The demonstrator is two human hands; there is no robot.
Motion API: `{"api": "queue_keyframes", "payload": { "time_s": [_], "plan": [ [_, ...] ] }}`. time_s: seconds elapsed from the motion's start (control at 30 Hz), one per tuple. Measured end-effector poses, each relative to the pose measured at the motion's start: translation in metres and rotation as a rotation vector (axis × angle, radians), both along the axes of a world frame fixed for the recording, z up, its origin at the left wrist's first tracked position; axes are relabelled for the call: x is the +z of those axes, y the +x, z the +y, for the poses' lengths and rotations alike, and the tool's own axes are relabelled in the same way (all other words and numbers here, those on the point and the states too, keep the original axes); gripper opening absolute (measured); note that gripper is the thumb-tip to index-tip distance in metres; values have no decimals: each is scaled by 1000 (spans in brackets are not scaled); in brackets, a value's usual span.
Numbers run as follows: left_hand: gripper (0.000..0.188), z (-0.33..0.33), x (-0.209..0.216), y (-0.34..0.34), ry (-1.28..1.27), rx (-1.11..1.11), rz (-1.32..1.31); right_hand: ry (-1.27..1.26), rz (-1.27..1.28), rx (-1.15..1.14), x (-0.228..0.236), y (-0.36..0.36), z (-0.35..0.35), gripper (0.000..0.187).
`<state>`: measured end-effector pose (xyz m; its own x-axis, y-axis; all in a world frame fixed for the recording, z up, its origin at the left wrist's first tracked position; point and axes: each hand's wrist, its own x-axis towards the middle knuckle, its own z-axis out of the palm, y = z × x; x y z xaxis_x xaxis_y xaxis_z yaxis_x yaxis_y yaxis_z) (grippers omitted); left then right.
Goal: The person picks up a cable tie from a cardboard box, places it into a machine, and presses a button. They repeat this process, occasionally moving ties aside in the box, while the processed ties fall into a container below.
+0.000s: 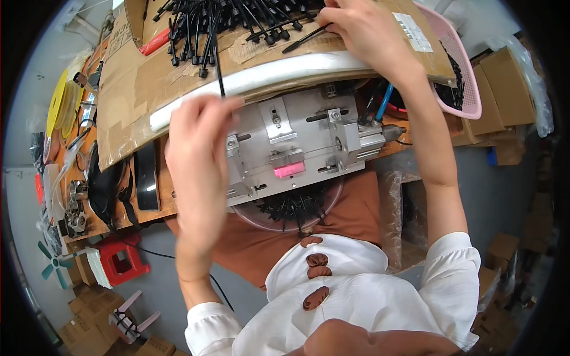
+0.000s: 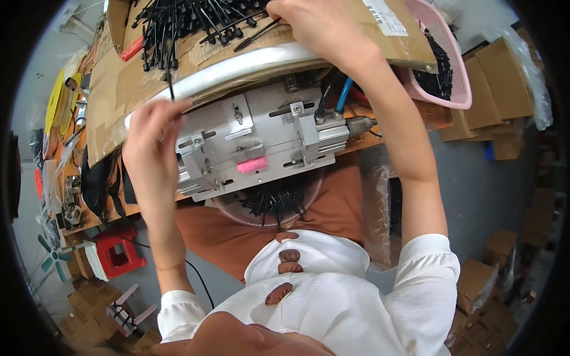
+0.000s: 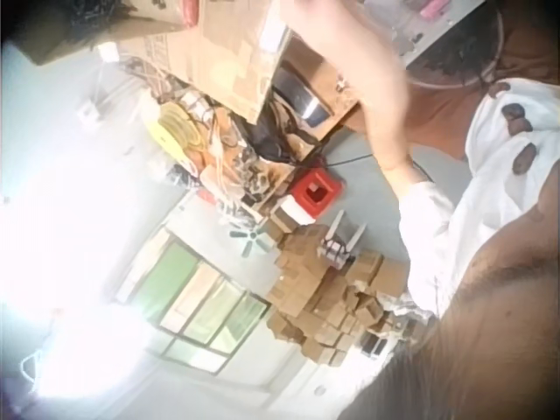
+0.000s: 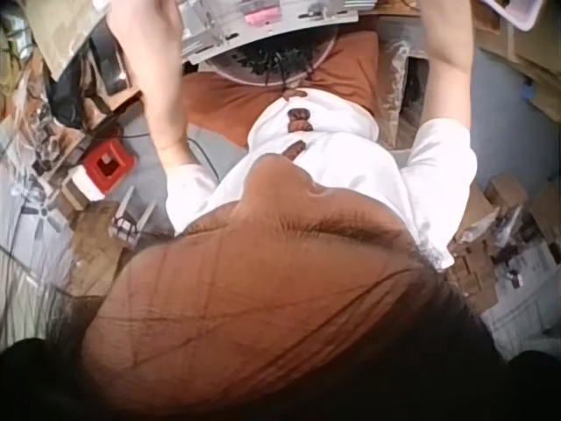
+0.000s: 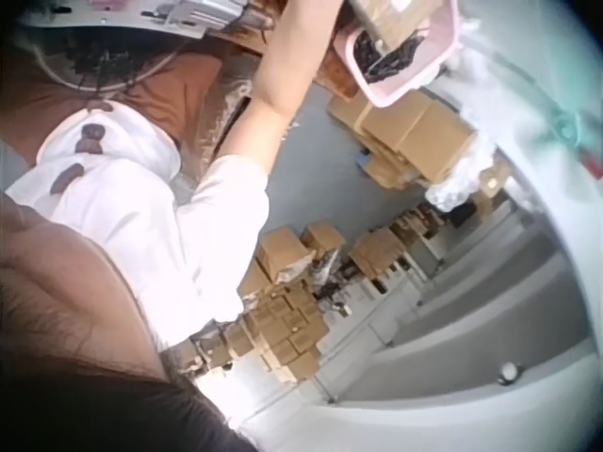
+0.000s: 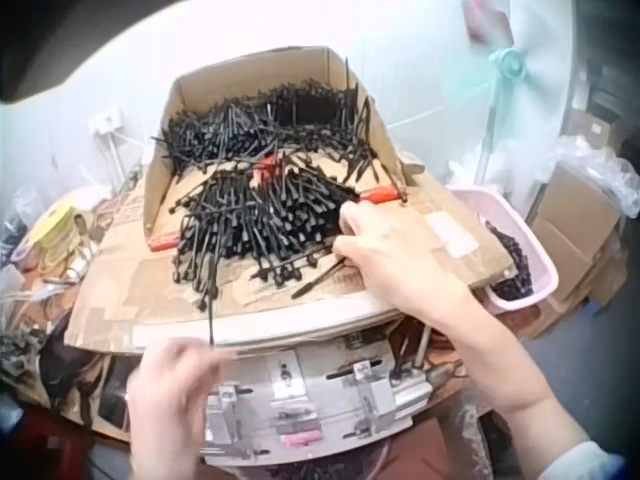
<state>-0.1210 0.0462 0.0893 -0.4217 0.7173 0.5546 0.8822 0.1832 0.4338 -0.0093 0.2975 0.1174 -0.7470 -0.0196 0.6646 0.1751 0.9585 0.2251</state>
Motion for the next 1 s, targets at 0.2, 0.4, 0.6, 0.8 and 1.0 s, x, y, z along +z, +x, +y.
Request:
{"api": "queue_keyframes", "payload": {
  "time_s": [0.2,0.4,0.6,0.8,1.0],
  "plan": [
    [54,-58,-66,97,-129,-51,-75,-733,103,78,22,14,-41,21],
    [69,-39,-93,113,-309,-20,-27,-1401,266,401,-3,53,-43,22],
    [70,-38,-91,112,-337,-10,-70,-1074,316,388,-39,85,-96,34],
    [57,-27,-34,58,-217,-71,15,-772,99,266,-108,100,-158,58],
    [24,20,4,-50,-76,152,242,-739,-50,208,-133,88,-185,62]
  ]
}}
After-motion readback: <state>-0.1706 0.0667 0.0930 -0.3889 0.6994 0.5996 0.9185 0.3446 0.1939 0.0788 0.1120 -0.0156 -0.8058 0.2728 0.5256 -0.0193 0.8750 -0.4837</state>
